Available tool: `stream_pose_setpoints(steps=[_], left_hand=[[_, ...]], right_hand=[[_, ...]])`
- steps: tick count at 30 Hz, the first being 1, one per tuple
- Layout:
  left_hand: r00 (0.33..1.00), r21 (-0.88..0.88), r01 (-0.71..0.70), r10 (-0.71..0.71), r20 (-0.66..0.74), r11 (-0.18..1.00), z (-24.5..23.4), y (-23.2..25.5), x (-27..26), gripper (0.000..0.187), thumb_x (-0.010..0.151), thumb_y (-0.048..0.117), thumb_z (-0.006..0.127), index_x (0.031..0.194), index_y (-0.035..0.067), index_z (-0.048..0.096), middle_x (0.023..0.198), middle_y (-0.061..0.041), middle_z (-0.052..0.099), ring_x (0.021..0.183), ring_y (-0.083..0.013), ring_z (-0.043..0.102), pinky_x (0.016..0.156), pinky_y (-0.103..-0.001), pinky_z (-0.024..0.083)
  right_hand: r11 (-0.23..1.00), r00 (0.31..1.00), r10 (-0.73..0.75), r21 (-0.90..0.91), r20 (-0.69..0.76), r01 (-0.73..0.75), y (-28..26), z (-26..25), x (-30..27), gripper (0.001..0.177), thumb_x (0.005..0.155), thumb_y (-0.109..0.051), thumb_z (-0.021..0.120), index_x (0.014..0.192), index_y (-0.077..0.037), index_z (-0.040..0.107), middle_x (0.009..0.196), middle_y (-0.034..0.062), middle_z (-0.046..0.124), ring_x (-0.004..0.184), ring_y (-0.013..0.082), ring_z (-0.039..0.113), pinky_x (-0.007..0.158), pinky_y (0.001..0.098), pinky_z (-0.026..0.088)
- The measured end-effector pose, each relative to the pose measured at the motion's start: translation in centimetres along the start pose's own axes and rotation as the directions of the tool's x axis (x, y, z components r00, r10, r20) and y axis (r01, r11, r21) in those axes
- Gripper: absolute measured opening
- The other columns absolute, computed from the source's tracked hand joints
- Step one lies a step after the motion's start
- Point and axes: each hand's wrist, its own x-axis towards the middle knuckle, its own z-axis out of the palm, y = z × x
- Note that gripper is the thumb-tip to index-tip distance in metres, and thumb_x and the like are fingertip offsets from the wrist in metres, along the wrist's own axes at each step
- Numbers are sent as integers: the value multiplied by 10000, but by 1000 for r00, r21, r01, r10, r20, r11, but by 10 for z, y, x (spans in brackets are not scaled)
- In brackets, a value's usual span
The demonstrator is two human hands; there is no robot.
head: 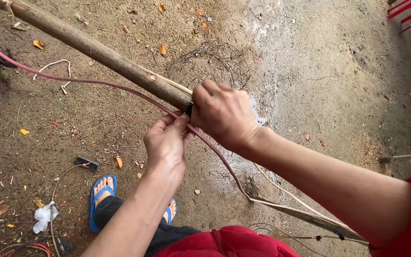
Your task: Securing electrical wires to a wooden structure using electrical tape and connecting a plug to a socket.
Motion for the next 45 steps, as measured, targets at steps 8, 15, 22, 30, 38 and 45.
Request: stream_pose_setpoints(steps=[8,15,22,30,38,45], left_hand=[[1000,34,11,-11,1,999,5,8,-11,200,928,66,708,1111,-1,665,971,-158,759,865,-213,774,821,-389,677],[1000,84,11,-11,3,996,3,3,-2,155,920,116,673,1071,81,670,912,-77,773,784,-135,750,725,-286,637],[999,13,8,-8,42,1000,1,7,-11,178,929,97,625,1098,51,654,944,-115,760,824,-202,775,770,-364,649],[997,35,-71,70,20,997,-3,15,-27,171,937,57,617,1081,19,702,976,-141,689,890,-244,751,801,-444,690],[951,263,-308,287,114,914,-6,17,-20,193,943,82,689,1113,36,768,932,-99,703,818,-114,651,702,-224,619],[935,214,-343,311,170,915,3,31,-17,226,911,56,742,1123,-20,743,869,-153,765,715,-116,726,680,-230,668]], right_hand=[[917,952,250,274,175,-291,-2,-34,-3,125,938,-285,706,900,-175,662,769,-3,655,741,279,744,596,440,596],[921,927,248,227,282,-316,-26,-44,-1,453,833,-291,847,1175,-151,585,994,83,608,976,377,692,742,551,620],[920,920,302,178,250,-350,-22,-35,-7,279,907,-347,782,1062,-205,598,926,34,587,936,316,705,712,480,621],[660,761,535,382,367,-648,-4,-8,-5,88,893,-331,761,928,-254,737,850,-20,694,934,205,738,797,410,591],[198,567,449,542,691,-817,17,-39,10,101,905,-237,754,984,-176,771,809,-17,713,844,120,635,764,256,505],[-39,404,265,428,876,-903,49,-39,21,199,892,-305,812,988,-147,736,969,-1,738,1039,158,667,967,363,526]])
